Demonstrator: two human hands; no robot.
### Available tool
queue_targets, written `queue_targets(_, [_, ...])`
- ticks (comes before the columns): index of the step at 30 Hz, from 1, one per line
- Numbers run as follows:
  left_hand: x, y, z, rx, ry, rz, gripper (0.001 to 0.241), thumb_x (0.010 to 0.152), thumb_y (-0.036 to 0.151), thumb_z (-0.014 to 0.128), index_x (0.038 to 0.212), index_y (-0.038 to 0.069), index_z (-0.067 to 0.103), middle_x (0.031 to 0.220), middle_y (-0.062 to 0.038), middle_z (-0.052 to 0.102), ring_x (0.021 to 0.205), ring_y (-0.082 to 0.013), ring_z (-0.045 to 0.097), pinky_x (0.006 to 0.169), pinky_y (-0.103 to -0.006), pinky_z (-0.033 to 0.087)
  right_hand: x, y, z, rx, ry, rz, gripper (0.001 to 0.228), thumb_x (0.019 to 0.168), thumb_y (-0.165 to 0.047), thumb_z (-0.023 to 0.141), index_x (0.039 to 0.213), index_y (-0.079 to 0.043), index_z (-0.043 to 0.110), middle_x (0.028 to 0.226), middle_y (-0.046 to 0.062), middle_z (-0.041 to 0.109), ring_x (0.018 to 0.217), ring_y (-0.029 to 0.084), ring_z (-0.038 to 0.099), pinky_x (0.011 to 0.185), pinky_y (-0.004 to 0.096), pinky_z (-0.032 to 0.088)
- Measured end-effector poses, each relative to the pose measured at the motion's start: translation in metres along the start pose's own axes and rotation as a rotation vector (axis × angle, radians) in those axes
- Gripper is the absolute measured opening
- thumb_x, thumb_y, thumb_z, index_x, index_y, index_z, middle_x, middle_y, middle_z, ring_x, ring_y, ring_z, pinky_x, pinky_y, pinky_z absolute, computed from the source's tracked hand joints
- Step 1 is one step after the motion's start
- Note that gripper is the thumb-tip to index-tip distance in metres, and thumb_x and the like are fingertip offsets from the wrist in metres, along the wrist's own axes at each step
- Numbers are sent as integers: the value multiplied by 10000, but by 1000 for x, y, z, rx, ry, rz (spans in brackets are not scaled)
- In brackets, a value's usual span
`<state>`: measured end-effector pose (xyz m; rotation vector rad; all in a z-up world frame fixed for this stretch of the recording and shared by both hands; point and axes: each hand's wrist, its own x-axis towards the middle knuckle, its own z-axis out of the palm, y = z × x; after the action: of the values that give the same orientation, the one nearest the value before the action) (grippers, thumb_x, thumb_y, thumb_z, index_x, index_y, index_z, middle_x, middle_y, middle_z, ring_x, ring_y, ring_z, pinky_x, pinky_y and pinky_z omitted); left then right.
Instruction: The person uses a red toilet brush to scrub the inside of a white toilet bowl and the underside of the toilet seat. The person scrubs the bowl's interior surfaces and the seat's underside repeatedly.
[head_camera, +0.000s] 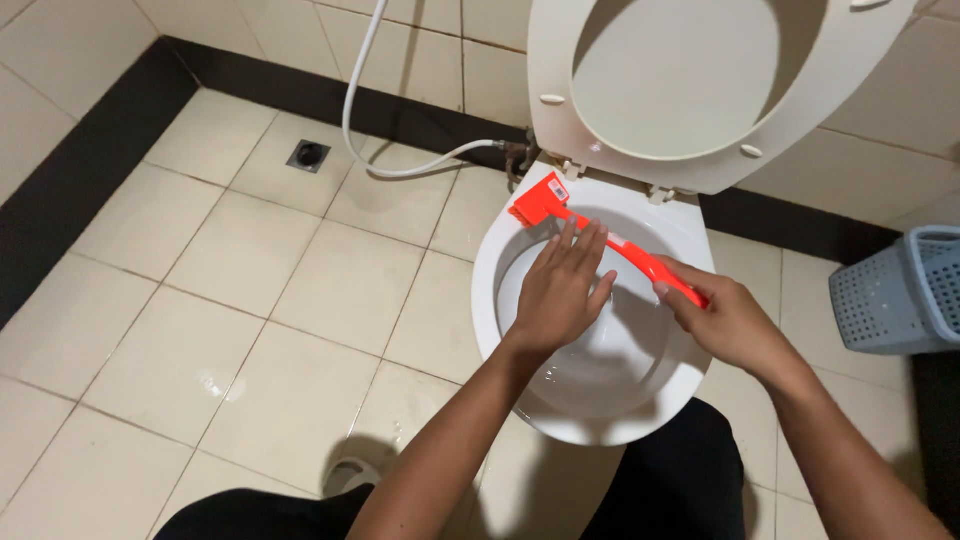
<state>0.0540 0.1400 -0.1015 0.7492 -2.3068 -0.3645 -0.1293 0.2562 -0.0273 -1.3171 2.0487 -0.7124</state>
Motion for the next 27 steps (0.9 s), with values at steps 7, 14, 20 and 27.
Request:
queue_targets(7, [20, -12, 7, -37, -6, 46, 592, 1002, 321, 604, 1479, -16, 510, 1537, -178, 525, 1492, -372, 406, 1209, -466, 347, 8, -20, -15, -122, -12, 78, 451, 983, -343, 616, 1415, -223, 669, 709, 129, 617, 651, 187, 541, 666, 349, 503])
queue_targets(14, [34, -32, 9, -62, -10, 46, 569, 1029, 337, 588, 1456, -33, 525, 1509, -191, 544, 1502, -370, 400, 1222, -475, 331, 21, -37, -8, -203, 45, 74, 437, 977, -388, 600, 1383, -242, 666, 914, 179, 778, 789, 257, 722, 820, 379, 542])
queue_targets(20, [46, -55, 11, -76, -24, 32, 555, 1044, 335, 565, 1437, -57, 533, 1495, -209, 556, 1492, -374, 407, 1201, -469, 348, 33, -69, 6, -224, 51, 190, 462, 982, -418, 566, 1419, -280, 630, 803, 206, 744, 717, 300, 707, 775, 414, 553])
queue_targets(27, [49, -65, 16, -134, 2, 93, 528, 1025, 310, 600, 1386, -74, 565, 1431, -233, 599, 1432, -410, 476, 1155, -479, 405, 39, -55, 13, -218, 80, 187, 465, 980, -424, 571, 1407, -248, 634, 902, 205, 764, 806, 327, 742, 815, 417, 553])
